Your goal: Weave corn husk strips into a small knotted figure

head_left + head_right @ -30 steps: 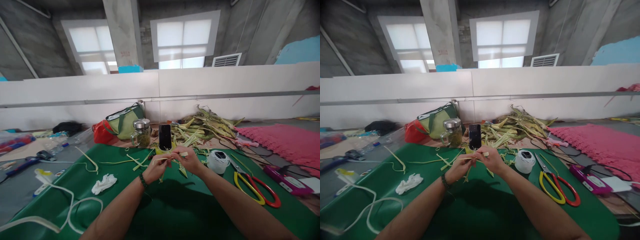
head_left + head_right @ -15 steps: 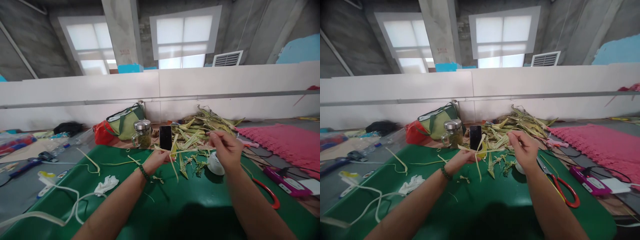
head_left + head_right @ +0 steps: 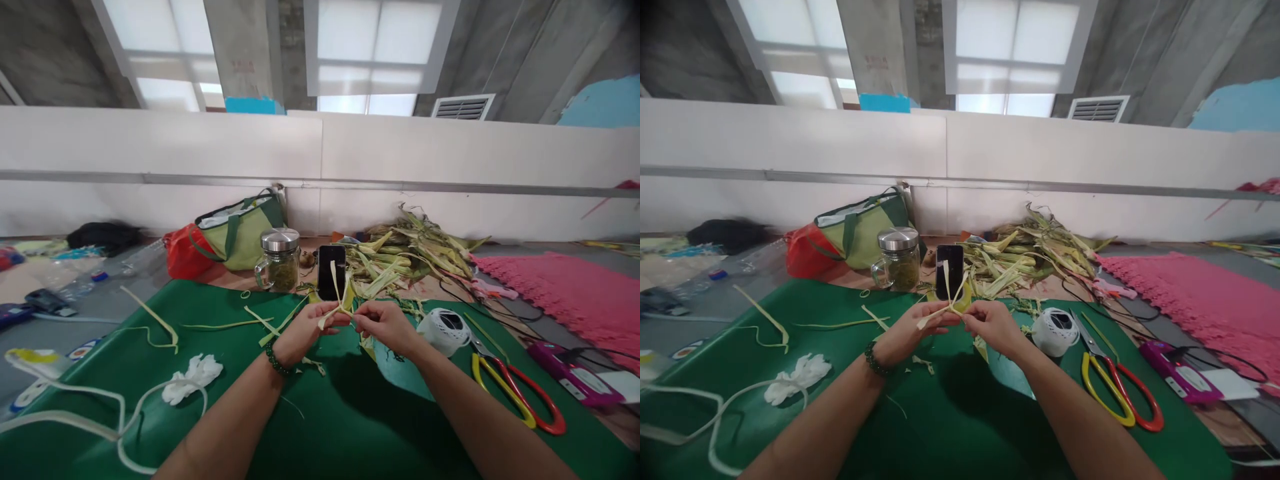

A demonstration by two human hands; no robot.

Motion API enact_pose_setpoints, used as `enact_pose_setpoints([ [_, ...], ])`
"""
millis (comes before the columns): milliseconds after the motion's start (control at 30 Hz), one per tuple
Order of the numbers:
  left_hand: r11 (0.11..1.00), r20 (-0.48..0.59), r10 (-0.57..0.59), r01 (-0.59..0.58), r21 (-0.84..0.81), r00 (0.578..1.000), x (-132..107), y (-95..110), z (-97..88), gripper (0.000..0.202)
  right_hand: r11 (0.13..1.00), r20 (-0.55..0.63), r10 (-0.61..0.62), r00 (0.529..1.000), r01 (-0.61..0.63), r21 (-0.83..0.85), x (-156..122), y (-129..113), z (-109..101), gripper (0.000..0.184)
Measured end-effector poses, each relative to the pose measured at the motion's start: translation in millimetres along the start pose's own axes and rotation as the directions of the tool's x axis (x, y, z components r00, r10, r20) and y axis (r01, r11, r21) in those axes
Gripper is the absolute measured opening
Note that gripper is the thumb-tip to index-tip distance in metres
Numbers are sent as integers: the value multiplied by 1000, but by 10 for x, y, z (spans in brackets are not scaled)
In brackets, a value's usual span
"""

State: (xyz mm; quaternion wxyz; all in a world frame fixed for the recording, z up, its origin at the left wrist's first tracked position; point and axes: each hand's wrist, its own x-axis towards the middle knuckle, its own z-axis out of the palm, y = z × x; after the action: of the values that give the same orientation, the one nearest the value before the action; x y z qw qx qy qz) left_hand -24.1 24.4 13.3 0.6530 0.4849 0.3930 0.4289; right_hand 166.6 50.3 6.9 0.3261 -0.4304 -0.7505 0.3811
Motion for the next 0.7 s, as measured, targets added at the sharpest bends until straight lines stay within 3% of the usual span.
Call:
enact_pose_setpoints([
  [167,988,-102,103,-90,129,989,18,-18,28,40,940,51,162,985,-170,295,7,-58,39,30],
  [300,975,-88,187,-175,134,978,42,-59,86,36,918,56,148,987,-159,363,-34,-97,161,31],
  [367,968,-113,226,-210,134,968,43,-76,120,35,964,18,51,999,-54,259,-75,-96,227,25],
  [433,958,-172,260,-232,169,950,37,-86,147,33,990,-34,-143,989,143,17,-119,-78,272,19],
  [533,918,-248,339,-261,299,908,10,-86,159,25,833,-72,-467,882,411,-371,-183,-52,283,15],
  [633,826,-220,426,-278,491,878,-36,-76,145,15,754,-115,-583,804,483,-445,-240,-93,268,10],
  [700,769,-116,412,-277,576,904,-65,-75,138,9,745,-101,-600,794,508,-433,-266,-160,270,28],
])
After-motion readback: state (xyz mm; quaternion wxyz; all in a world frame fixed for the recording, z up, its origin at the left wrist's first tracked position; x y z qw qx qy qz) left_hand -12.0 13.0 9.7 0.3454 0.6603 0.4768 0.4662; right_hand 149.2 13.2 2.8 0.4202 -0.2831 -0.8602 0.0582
